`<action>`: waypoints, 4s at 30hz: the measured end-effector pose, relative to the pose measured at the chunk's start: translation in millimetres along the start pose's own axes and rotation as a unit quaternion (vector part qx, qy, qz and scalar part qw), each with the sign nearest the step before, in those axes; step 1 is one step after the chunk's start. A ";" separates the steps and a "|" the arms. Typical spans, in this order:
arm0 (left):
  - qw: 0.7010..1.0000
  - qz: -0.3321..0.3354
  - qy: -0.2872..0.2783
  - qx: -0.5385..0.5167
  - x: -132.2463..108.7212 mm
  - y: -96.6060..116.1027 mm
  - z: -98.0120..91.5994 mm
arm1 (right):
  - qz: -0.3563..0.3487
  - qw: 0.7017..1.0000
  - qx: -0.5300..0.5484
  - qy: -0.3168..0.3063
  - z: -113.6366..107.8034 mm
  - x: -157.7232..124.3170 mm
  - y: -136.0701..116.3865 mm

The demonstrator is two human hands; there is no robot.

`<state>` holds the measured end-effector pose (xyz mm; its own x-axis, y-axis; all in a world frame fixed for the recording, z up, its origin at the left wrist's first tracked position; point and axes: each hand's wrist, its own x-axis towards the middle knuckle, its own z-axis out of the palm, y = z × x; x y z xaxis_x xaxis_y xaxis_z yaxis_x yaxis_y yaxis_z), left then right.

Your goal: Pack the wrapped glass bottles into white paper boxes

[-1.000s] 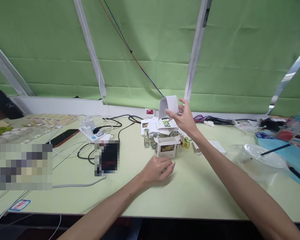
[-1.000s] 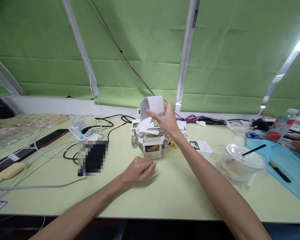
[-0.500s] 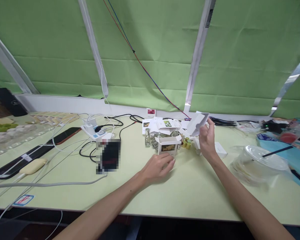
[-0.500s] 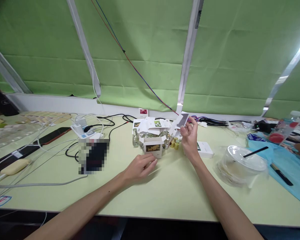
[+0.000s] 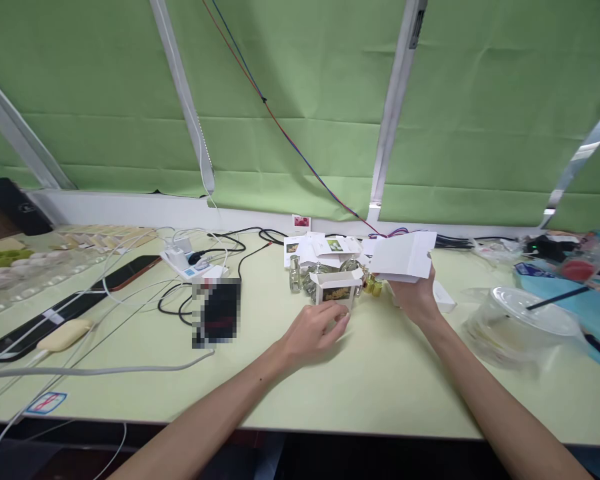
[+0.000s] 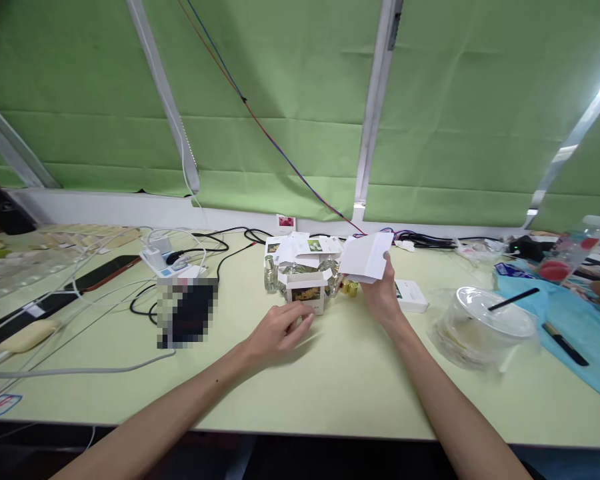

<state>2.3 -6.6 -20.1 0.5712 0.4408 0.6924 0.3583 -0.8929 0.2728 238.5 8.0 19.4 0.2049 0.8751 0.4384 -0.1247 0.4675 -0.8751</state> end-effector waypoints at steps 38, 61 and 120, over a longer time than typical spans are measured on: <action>0.982 0.101 0.157 0.021 16.0 8.9 -5.5 | -0.314 0.903 -0.236 -0.175 14.6 -48.5 -12.5; 0.979 0.106 0.163 0.061 20.8 13.8 -7.4 | -0.354 0.880 -0.254 -0.189 10.8 -49.3 -14.2; 0.982 0.089 0.166 -0.005 22.0 15.9 -7.2 | -0.282 0.913 -0.222 -0.192 10.6 -50.9 -17.6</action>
<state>15.3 -11.7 4.2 0.3518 0.2241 0.9088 0.2659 -0.9548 0.1325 219.9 -43.5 14.6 -0.2521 0.5292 0.8102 0.3184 0.8359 -0.4470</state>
